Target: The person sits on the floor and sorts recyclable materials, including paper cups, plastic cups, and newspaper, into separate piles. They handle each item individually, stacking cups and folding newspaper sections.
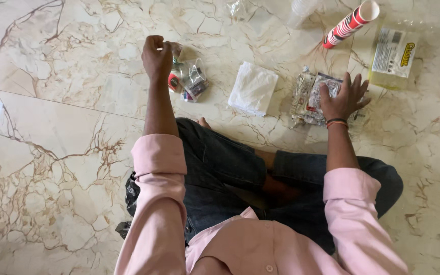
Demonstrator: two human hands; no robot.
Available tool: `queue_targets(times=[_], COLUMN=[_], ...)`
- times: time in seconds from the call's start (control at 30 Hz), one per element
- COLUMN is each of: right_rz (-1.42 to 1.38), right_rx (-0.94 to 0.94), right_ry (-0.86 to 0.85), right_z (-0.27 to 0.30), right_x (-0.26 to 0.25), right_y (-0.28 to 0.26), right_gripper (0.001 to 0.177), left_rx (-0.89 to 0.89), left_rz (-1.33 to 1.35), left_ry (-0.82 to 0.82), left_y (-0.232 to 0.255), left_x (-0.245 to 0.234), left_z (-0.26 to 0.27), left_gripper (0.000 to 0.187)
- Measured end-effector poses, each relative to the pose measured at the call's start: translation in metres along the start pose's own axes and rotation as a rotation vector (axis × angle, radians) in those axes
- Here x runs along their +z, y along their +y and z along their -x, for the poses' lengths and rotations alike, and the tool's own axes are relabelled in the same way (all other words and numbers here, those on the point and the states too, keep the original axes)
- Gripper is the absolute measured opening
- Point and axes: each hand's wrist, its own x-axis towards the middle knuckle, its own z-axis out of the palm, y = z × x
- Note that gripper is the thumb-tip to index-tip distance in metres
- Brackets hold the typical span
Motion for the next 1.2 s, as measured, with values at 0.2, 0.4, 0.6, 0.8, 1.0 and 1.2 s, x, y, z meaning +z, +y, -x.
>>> queue_targets(times=[0.2, 0.4, 0.6, 0.8, 1.0, 1.2], right_rz=[-0.048, -0.086, -0.093, -0.108, -0.106, -0.352], right_rx=[-0.009, -0.041, -0.04, -0.116, -0.273, -0.6], right_ry=[0.103, 0.194, 0.236, 0.287, 0.322, 0.223], right_z=[0.005, 0.004, 0.009, 0.013, 0.025, 0.059], right_x=[0.005, 0.012, 0.012, 0.007, -0.018, -0.006], right_y=[0.011, 0.024, 0.021, 0.015, -0.018, -0.15], right_gripper=[0.076, 0.064, 0.055, 0.051, 0.044, 0.045], left_rx=[-0.046, -0.238, -0.328, -0.356, -0.133, 0.265], left_rz=[-0.266, -0.42, -0.338, -0.218, -0.243, 0.06], left_ry=[-0.087, -0.029, -0.136, -0.485, -0.164, 0.047], left_y=[-0.028, -0.035, -0.058, -0.07, -0.058, 0.009], left_x=[0.009, 0.011, 0.015, 0.025, 0.026, 0.012], left_z=[-0.004, -0.009, -0.02, -0.022, -0.022, -0.011], left_gripper=[0.03, 0.031, 0.029, 0.031, 0.024, 0.032])
